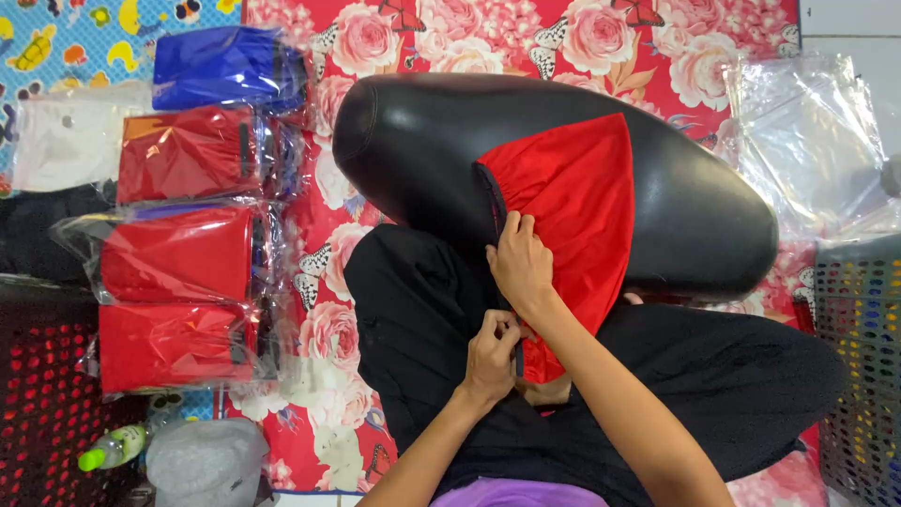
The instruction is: Folding a red fabric seat cover and placing it into a clear plastic packaging bag
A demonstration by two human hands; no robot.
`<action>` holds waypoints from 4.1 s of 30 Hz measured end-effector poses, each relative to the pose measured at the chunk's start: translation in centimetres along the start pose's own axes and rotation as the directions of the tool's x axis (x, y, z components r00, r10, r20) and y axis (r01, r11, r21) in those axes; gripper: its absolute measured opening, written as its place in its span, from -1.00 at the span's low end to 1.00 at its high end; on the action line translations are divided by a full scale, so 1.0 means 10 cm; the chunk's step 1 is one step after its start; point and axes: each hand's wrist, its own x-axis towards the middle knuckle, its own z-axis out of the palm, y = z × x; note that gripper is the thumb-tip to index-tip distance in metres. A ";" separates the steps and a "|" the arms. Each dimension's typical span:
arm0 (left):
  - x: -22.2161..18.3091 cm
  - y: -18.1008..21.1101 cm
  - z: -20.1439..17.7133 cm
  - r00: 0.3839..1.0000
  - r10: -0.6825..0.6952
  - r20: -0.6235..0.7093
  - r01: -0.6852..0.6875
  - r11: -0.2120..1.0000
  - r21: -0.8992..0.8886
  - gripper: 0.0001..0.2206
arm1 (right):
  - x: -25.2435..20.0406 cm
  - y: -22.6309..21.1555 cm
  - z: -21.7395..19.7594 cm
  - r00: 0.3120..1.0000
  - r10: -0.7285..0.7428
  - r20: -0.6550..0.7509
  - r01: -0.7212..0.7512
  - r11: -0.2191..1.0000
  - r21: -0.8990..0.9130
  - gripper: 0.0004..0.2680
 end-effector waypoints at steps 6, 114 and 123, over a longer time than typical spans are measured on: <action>0.02 -0.01 0.00 1.000 -0.007 0.030 0.008 0.999 -0.042 -0.90 | -0.01 0.00 0.26 0.997 0.028 -0.073 -0.012 0.978 0.211 -0.80; 1.90 -0.11 0.29 0.917 0.006 0.399 -0.172 0.907 0.384 -0.49 | 0.35 1.52 0.10 0.734 -0.164 -0.659 0.093 0.986 -0.141 -0.92; 1.81 -0.35 0.45 0.909 -0.022 0.417 -0.206 0.845 0.493 -0.45 | 0.19 1.37 -0.08 0.670 -0.214 -0.711 0.103 0.975 -0.196 -0.91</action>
